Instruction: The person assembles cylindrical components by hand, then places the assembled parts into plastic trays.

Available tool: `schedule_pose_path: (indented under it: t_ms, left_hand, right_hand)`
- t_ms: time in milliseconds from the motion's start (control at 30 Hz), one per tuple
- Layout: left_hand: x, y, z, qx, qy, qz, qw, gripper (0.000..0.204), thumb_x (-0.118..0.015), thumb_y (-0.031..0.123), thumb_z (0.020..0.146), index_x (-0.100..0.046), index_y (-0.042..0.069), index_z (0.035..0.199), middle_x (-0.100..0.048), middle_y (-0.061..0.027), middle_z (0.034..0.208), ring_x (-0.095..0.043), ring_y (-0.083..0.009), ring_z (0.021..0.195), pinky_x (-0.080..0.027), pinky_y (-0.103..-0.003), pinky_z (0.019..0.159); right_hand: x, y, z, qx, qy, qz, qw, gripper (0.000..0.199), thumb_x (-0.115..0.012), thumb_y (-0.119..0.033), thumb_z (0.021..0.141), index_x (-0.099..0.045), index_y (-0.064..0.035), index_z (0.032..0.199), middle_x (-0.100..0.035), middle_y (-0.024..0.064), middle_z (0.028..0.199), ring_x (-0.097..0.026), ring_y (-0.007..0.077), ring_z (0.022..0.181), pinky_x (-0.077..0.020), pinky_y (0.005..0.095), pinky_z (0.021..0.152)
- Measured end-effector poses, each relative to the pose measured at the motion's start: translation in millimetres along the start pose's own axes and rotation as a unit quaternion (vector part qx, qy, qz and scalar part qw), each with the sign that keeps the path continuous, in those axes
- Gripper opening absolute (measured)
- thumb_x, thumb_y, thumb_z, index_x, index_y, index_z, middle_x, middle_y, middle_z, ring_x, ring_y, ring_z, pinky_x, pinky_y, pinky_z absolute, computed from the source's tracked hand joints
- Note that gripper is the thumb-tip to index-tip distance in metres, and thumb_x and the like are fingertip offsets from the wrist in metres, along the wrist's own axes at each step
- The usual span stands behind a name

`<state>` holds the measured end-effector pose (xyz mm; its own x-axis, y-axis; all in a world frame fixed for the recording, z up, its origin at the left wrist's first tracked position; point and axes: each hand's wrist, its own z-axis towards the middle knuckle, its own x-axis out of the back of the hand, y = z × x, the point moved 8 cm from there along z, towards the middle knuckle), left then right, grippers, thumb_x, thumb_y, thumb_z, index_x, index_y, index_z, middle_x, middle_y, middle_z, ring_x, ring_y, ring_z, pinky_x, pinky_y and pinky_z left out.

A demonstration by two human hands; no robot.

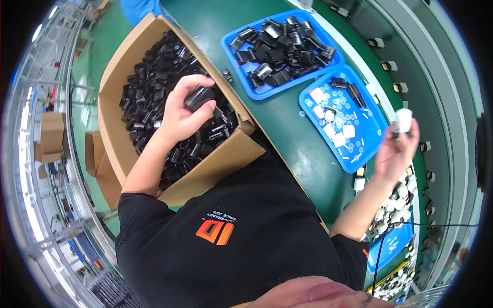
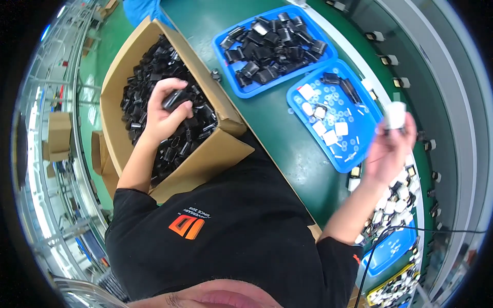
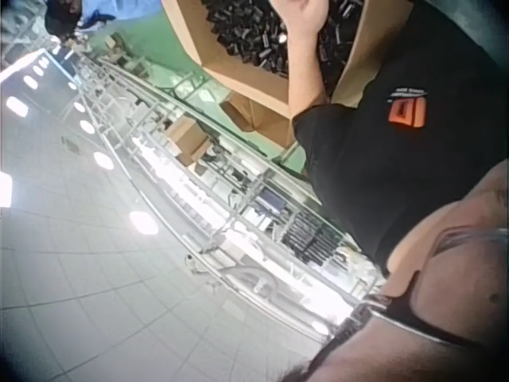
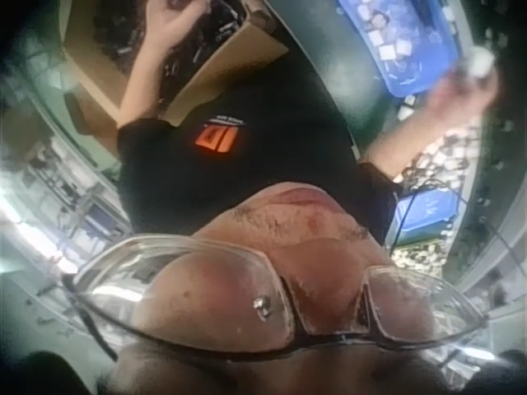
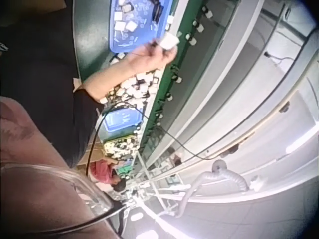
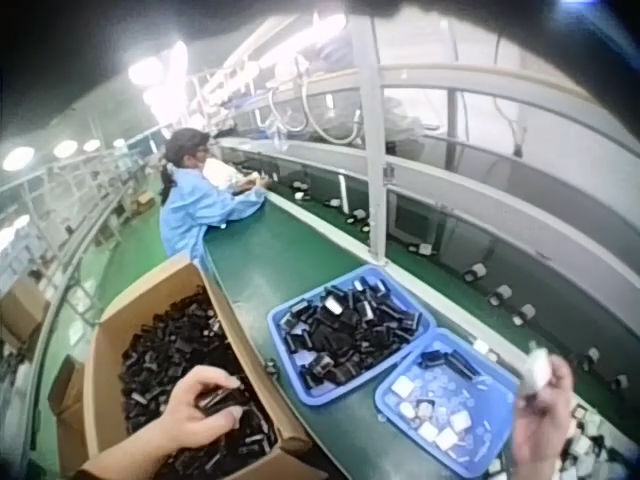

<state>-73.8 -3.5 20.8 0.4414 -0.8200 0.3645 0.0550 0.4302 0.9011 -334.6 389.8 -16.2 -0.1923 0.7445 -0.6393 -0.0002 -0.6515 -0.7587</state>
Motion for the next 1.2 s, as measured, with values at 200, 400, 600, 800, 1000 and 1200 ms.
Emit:
schedule_pose_path:
  t_ms: [200, 400, 600, 800, 1000, 1200]
  left_hand:
    - [-98, 73, 52, -0.089, -0.092, -0.040, 0.991, 0.035, -0.070, 0.000, 0.079, -0.068, 0.003, 0.115, -0.064, -0.0060, 0.089, -0.062, -0.0157, 0.079, -0.048, -0.026, 0.069]
    - [-184, 115, 77, -0.305, -0.161, -0.089, 0.934, 0.016, -0.063, -0.006, 0.079, -0.062, 0.001, 0.093, -0.055, -0.0155, 0.122, -0.059, -0.0237, 0.108, -0.048, -0.035, 0.093]
    - [-217, 93, 72, -0.125, -0.285, -0.140, 0.940, 0.034, -0.058, -0.007, 0.077, -0.048, 0.002, 0.108, -0.051, -0.0103, 0.110, -0.054, -0.0174, 0.097, -0.046, -0.033, 0.088]
    - [-228, 85, 68, -0.222, -0.304, -0.063, 0.924, 0.051, -0.068, 0.000, 0.081, -0.043, 0.002, 0.125, -0.048, -0.0125, 0.120, -0.051, -0.0221, 0.109, -0.042, -0.034, 0.096]
    - [-228, 88, 72, -0.236, -0.303, -0.049, 0.922, 0.054, -0.079, 0.006, 0.077, -0.061, 0.006, 0.128, -0.059, -0.0112, 0.118, -0.057, -0.0274, 0.110, -0.048, -0.035, 0.091]
    - [-211, 87, 81, -0.256, -0.223, -0.028, 0.940, 0.050, -0.081, 0.009, 0.074, -0.064, 0.005, 0.121, -0.066, -0.0107, 0.112, -0.064, -0.0275, 0.101, -0.051, -0.036, 0.087]
  right_hand:
    - [-57, 77, -77, -0.270, -0.067, 0.291, 0.915, 0.039, -0.056, -0.015, 0.089, -0.057, -0.0057, 0.127, -0.061, 0.0159, 0.116, -0.057, 0.0287, 0.092, -0.0486, 0.0295, 0.066]
    - [-65, 69, -93, -0.247, -0.110, 0.255, 0.928, 0.027, -0.060, -0.010, 0.096, -0.056, -0.0051, 0.121, -0.064, 0.0155, 0.106, -0.063, 0.0238, 0.082, -0.0515, 0.0290, 0.064]
    - [-57, 42, -87, -0.159, -0.089, 0.142, 0.973, 0.028, -0.064, 0.000, 0.090, -0.055, -0.0022, 0.116, -0.063, 0.0151, 0.108, -0.066, 0.0233, 0.086, -0.0565, 0.0312, 0.074]
    - [-57, -8, -73, -0.031, -0.108, -0.169, 0.979, 0.033, -0.071, 0.008, 0.080, -0.059, 0.0002, 0.110, -0.063, 0.0097, 0.109, -0.065, 0.0164, 0.096, -0.0548, 0.0303, 0.085]
    - [-72, -35, -67, 0.033, -0.097, -0.375, 0.921, 0.032, -0.074, 0.005, 0.078, -0.062, -0.0017, 0.107, -0.065, 0.0041, 0.098, -0.062, 0.0087, 0.091, -0.0502, 0.0235, 0.080]
    - [-56, -35, -67, 0.022, -0.097, -0.303, 0.948, 0.031, -0.072, 0.006, 0.081, -0.057, -0.0006, 0.108, -0.063, 0.0049, 0.099, -0.061, 0.0095, 0.089, -0.0505, 0.0237, 0.077]
